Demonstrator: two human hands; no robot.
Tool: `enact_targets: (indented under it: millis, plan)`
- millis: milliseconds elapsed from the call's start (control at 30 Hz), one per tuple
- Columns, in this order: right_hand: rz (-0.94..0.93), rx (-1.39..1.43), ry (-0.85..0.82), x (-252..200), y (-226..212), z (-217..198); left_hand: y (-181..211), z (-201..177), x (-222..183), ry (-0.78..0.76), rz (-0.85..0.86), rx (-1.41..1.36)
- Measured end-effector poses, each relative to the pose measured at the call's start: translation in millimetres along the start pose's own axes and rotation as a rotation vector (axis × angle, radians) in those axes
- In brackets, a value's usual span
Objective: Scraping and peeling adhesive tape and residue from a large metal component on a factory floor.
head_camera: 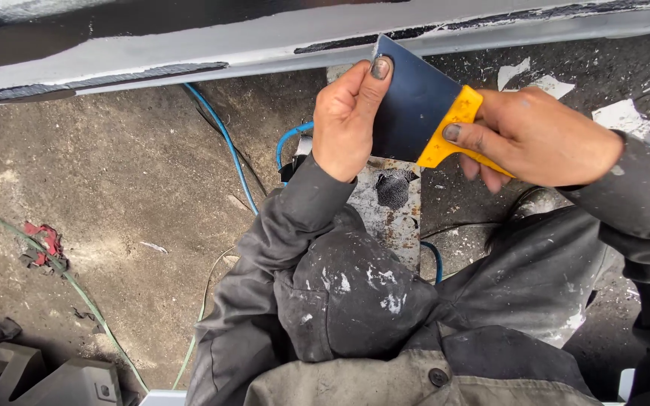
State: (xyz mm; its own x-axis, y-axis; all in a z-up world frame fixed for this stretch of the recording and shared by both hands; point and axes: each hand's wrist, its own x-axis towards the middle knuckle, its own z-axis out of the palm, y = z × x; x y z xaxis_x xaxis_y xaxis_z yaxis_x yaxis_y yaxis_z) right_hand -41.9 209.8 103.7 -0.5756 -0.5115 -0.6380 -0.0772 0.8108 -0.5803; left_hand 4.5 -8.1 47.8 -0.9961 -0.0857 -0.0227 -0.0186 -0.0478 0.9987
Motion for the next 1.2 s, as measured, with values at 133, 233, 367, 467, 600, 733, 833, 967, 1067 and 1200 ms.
enact_targets:
  millis: [133, 233, 367, 467, 600, 733, 833, 967, 1067, 1200]
  plan:
    - [-0.015, -0.075, 0.12, -20, 16, -1, -2, 4, -2, -0.208, -0.024, -0.037]
    - [-0.11, -0.239, 0.356, -42, 31, -4, -17, 20, -2, -0.295, -0.076, -0.115]
    - [-0.211, -0.329, 0.465, -37, 20, 12, -14, 21, -4, -0.25, -0.101, -0.132]
    - [-0.165, -0.311, 0.681, -30, 27, 32, -7, 23, -2, -0.271, -0.016, -0.116]
    - [-0.161, -0.494, 0.875, -27, 32, 36, -18, 35, 1, -0.202, -0.01, -0.26]
    - [-0.082, -0.667, 0.914, -27, 27, 33, -37, 43, 0, -0.156, -0.028, -0.405]
    - [-0.038, -0.725, 0.904, -34, 26, 33, -57, 52, -3, -0.158, -0.048, -0.555]
    - [-0.045, -0.73, 0.889, -30, 28, 28, -54, 54, 0, -0.135, -0.064, -0.612]
    - [-0.097, -0.732, 0.877, -28, 28, 28, -46, 53, -2, -0.122, -0.004, -0.608]
    - [-0.208, -0.741, 0.889, -7, 13, 20, -49, 40, -4, -0.025, 0.027, -0.548]
